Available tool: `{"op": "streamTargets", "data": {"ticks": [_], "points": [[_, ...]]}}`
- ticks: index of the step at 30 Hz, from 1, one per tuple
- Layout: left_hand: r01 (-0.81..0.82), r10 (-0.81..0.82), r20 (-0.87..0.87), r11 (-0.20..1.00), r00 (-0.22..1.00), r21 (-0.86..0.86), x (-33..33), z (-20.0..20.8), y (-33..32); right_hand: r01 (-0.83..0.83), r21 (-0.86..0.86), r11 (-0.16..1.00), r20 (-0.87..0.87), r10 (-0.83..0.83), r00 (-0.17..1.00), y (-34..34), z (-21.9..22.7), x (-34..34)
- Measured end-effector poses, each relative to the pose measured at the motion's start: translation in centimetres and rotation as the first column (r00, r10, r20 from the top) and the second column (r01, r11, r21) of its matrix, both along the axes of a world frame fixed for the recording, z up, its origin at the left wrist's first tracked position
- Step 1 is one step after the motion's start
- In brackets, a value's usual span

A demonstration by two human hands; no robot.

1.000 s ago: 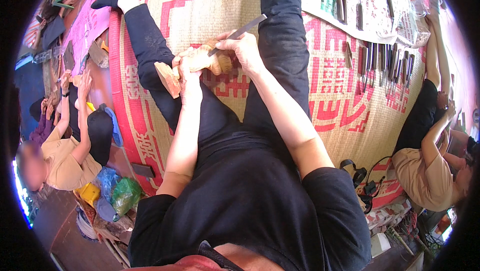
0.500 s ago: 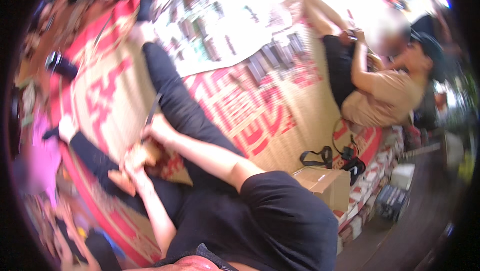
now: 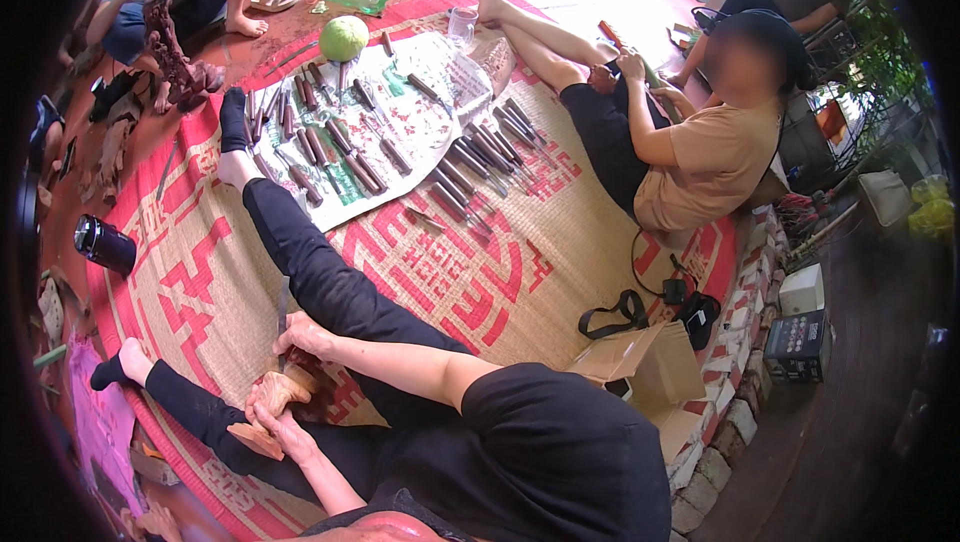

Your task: The person sits on a mat and carves a small wooden block using a knife. They hold the block in their left hand and use the knife in their right hand to shape the wood, occasionally rotating the block to access different sides.

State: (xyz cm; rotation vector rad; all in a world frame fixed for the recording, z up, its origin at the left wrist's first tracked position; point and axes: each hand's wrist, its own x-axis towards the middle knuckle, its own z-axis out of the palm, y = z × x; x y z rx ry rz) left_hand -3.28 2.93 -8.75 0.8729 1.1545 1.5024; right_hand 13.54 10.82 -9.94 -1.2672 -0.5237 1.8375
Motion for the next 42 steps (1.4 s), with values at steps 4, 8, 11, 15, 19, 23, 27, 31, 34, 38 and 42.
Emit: {"op": "streamTargets", "data": {"ticks": [4,8,11,15,19,23,27,31,34,38,42], "points": [[0.014,-0.014,0.033,1.000,0.999,0.008,0.2,-0.1,0.0,-0.029,0.158,0.987,-0.047,0.037,0.998,-0.9,-0.1,-0.3],[0.002,-0.002,0.029,1.000,1.000,-0.011,0.5,0.5,0.0,-0.010,0.214,0.977,-0.036,0.018,0.999,-0.6,-1.2,-1.0],[-0.002,0.003,0.042,1.000,0.999,-0.020,0.2,0.0,0.0,-0.028,0.055,0.998,0.019,0.027,0.999,-0.1,1.2,0.4],[0.014,-0.014,0.023,1.000,1.000,-0.005,0.4,0.2,0.0,0.005,0.146,0.989,-0.022,-0.002,1.000,-0.7,0.5,0.0],[0.030,-0.030,0.029,0.999,0.999,-0.013,0.0,-0.1,-0.2,-0.057,0.228,0.972,-0.036,0.067,0.997,-0.7,-0.5,-0.6],[0.034,-0.034,0.013,0.999,0.999,0.011,0.1,0.4,-0.2,-0.006,0.107,0.994,-0.021,0.009,1.000,0.3,-0.7,-0.4],[0.037,-0.037,0.024,0.999,0.999,-0.009,0.1,0.1,-0.1,-0.006,0.120,0.993,-0.057,0.013,0.998,-0.1,-0.9,-0.4],[0.059,-0.058,0.055,0.998,0.997,-0.015,0.0,0.1,-0.1,-0.076,0.224,0.972,-0.050,0.089,0.995,-0.4,-0.9,-0.2],[0.052,-0.051,0.062,0.998,0.997,-0.016,-0.2,-0.2,-0.2,-0.053,0.188,0.981,0.008,0.052,0.999,0.1,-1.4,-0.6],[0.051,-0.051,-0.011,0.999,0.999,-0.009,0.2,0.6,-0.3,-0.018,0.133,0.991,0.075,0.008,0.997,0.5,-0.7,-0.3],[0.059,-0.059,0.026,0.998,0.998,-0.012,-0.1,0.1,-0.2,-0.055,0.173,0.983,-0.056,0.066,0.996,-0.3,-1.1,-0.2]]}}
